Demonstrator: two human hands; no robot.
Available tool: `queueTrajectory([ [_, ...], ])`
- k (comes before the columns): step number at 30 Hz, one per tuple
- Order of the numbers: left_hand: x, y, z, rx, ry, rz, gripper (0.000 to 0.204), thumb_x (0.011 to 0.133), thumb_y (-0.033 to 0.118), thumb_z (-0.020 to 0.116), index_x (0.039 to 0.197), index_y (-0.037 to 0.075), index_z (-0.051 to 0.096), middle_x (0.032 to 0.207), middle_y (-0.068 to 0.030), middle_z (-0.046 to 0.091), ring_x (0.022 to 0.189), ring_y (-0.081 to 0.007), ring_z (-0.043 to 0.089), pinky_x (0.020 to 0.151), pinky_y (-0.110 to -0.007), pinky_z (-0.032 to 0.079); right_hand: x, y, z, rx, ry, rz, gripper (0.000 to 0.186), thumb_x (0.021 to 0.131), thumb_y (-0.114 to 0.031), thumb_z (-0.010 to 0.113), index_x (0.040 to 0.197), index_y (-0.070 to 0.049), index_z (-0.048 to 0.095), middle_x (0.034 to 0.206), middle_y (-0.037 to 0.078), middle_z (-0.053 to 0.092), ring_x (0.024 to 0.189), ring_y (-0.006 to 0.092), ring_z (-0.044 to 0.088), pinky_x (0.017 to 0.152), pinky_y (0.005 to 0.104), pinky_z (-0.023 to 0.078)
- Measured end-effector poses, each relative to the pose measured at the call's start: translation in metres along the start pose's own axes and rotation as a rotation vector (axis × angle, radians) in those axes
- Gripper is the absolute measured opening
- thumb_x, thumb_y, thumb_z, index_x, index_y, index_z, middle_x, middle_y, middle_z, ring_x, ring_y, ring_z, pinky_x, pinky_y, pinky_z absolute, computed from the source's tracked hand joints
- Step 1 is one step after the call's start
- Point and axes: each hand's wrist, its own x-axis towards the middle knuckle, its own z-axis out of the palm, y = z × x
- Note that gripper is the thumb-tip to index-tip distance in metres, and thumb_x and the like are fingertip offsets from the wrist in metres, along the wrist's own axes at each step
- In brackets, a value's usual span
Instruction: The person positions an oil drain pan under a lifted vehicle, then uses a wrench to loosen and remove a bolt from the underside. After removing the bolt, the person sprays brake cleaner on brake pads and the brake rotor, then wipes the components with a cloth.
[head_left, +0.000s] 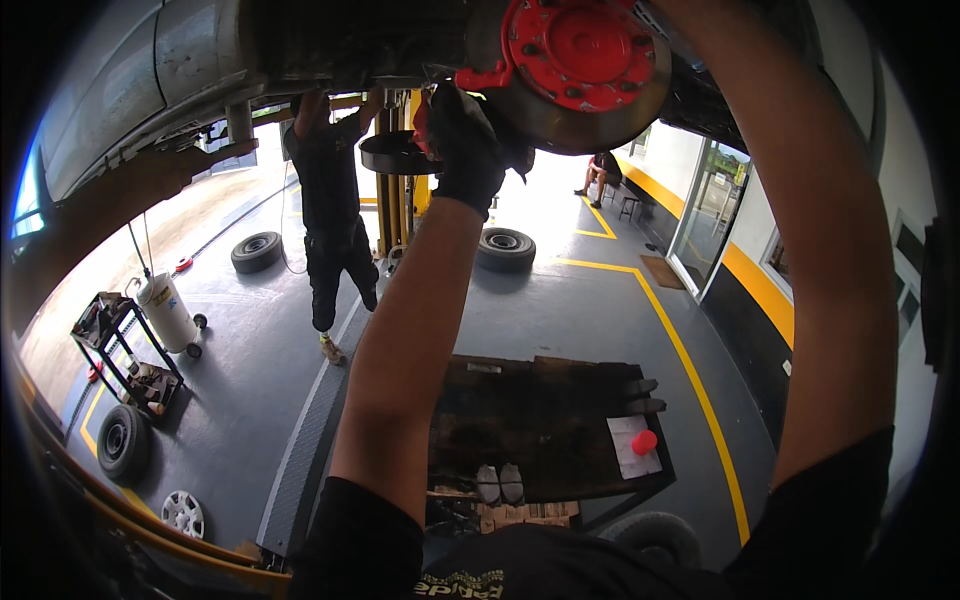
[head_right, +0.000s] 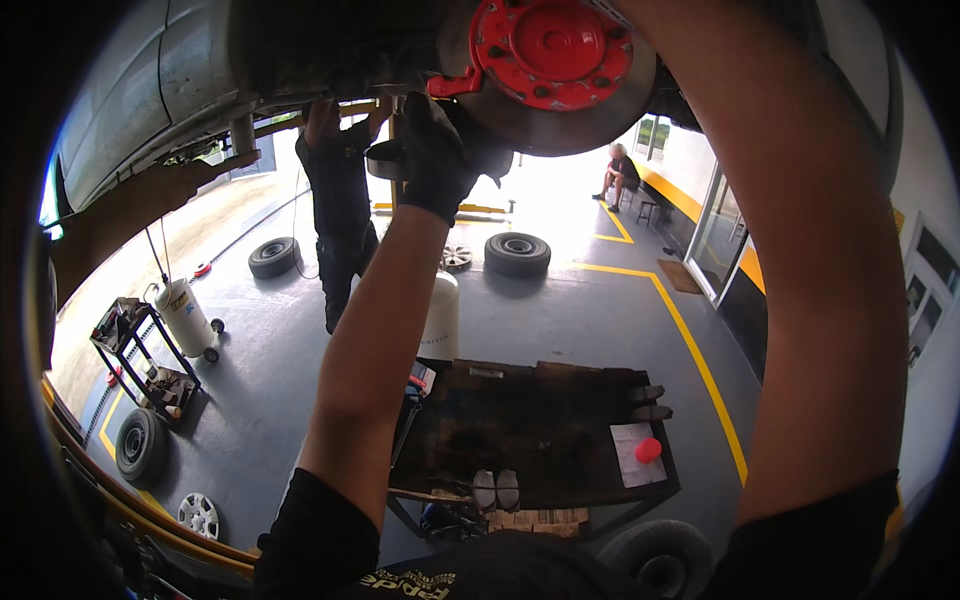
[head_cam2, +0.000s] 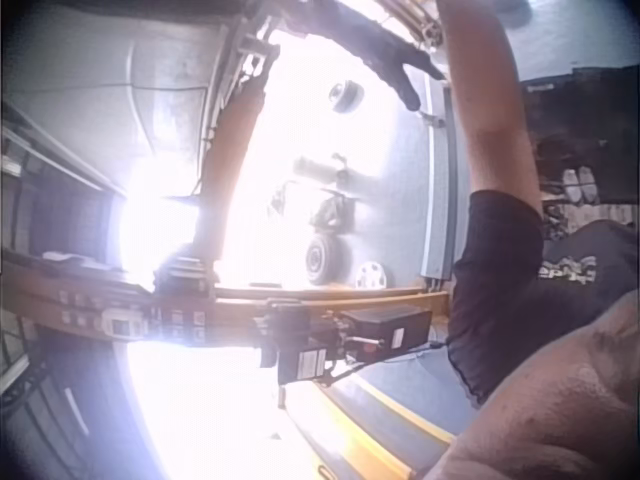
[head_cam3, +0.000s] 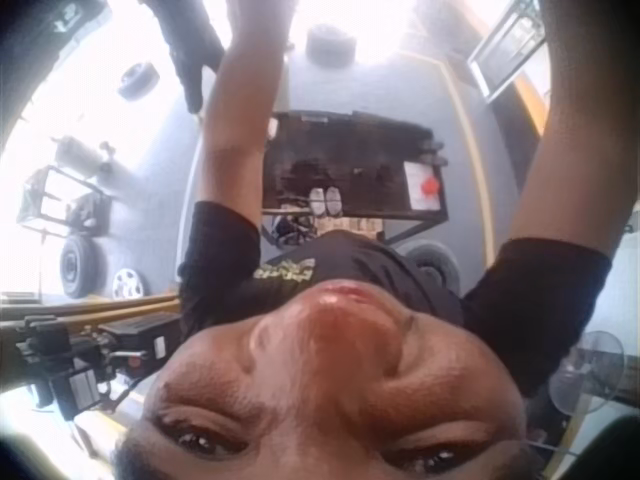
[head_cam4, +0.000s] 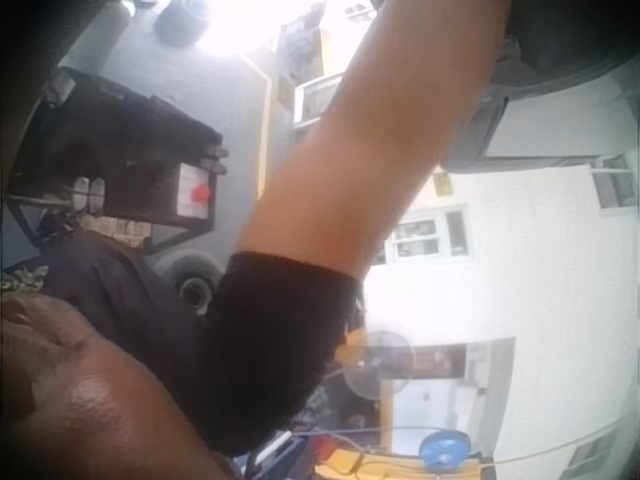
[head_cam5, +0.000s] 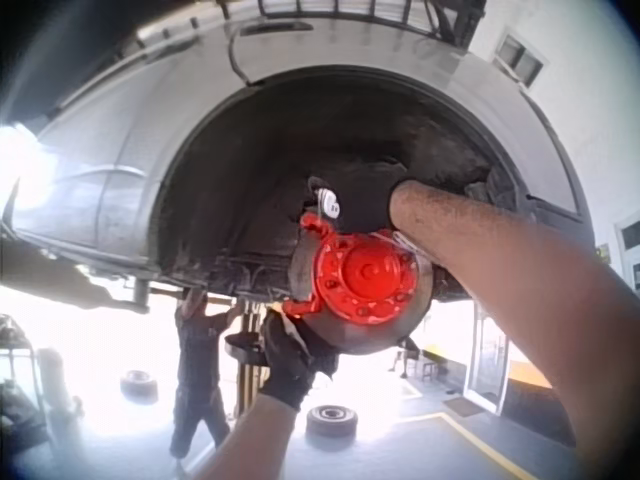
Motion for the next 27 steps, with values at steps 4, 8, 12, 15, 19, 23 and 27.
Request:
queueTrajectory([
  [4, 0.000, 0.000, -0.002, 0.071, -0.028, 0.071, 0.037, 0.112, 0.052, 0.047, 0.091, 0.023, 0.052, 0.077, 0.0063, 0.048, 0.072, -0.0104, 0.051, 0.069, -0.032, 0.048, -0.015, 0.028, -0.024, -0.094, 0.164, 0.123, 0.059, 0.082, -0.027, 0.082, 0.135, -0.007, 0.066, 0.116, 0.024, 0.076, 0.114, 0.0397, 0.072, 0.101, 0.0505, 0.056],
  [8, -0.002, 0.001, 0.000, 0.235, -0.082, 0.173, 0.041, 0.111, 0.054, 0.047, 0.085, 0.023, 0.050, 0.067, 0.0060, 0.045, 0.062, -0.0112, 0.051, 0.059, -0.031, 0.048, -0.004, -0.015, -0.023, 0.030, -0.060, 0.157, 0.061, 0.082, -0.026, 0.082, 0.137, -0.007, 0.065, 0.120, 0.026, 0.074, 0.111, 0.0424, 0.073, 0.098, 0.0501, 0.058],
  [12, -0.009, -0.001, 0.001, 0.409, -0.147, 0.295, 0.044, 0.110, 0.056, 0.047, 0.079, 0.024, 0.048, 0.057, 0.0057, 0.042, 0.052, -0.0120, 0.050, 0.050, -0.031, 0.048, -0.023, -0.092, 0.016, 0.028, -0.082, -0.045, 0.051, 0.081, -0.025, 0.081, 0.127, -0.005, 0.073, 0.118, 0.023, 0.075, 0.109, 0.0402, 0.074, 0.094, 0.0467, 0.060],
  [15, -0.016, -0.005, 0.003, 0.244, -0.145, 0.149, 0.044, 0.107, 0.062, 0.049, 0.093, 0.021, 0.057, 0.079, 0.0013, 0.059, 0.076, -0.0164, 0.064, 0.069, -0.037, 0.058, -0.044, -0.097, 0.012, 0.011, -0.171, -0.122, 0.047, 0.080, -0.023, 0.081, 0.123, -0.004, 0.076, 0.114, 0.023, 0.077, 0.106, 0.0385, 0.076, 0.092, 0.0458, 0.060],
  [19, -0.020, -0.013, 0.013, 0.087, -0.064, -0.041, 0.057, 0.101, 0.068, 0.054, 0.123, 0.016, 0.058, 0.126, -0.0080, 0.062, 0.118, -0.0264, 0.064, 0.099, -0.046, 0.058, -0.048, -0.072, -0.015, 0.014, -0.197, -0.001, 0.045, 0.078, -0.021, 0.081, 0.120, -0.004, 0.076, 0.108, 0.020, 0.079, 0.100, 0.0380, 0.077, 0.090, 0.0463, 0.061],
  [23, -0.018, -0.024, 0.023, 0.114, -0.034, -0.030, 0.067, 0.093, 0.063, 0.063, 0.135, 0.011, 0.054, 0.138, -0.0128, 0.057, 0.127, -0.0291, 0.059, 0.104, -0.046, 0.055, -0.050, -0.069, -0.018, 0.112, 0.182, 0.078, 0.039, 0.078, -0.026, 0.081, 0.111, -0.006, 0.079, 0.104, 0.020, 0.079, 0.097, 0.0383, 0.077, 0.087, 0.0480, 0.060],
  [27, -0.020, -0.031, 0.025, 0.806, -0.009, 0.412, 0.080, 0.077, 0.059, 0.074, 0.129, 0.001, 0.055, 0.122, -0.0183, 0.061, 0.112, -0.0327, 0.063, 0.091, -0.047, 0.055, -0.053, -0.053, 0.000, -0.090, -0.194, 0.075, 0.038, 0.083, -0.029, 0.075, 0.114, -0.007, 0.077, 0.102, 0.019, 0.080, 0.095, 0.0373, 0.078, 0.087, 0.0492, 0.060],
])
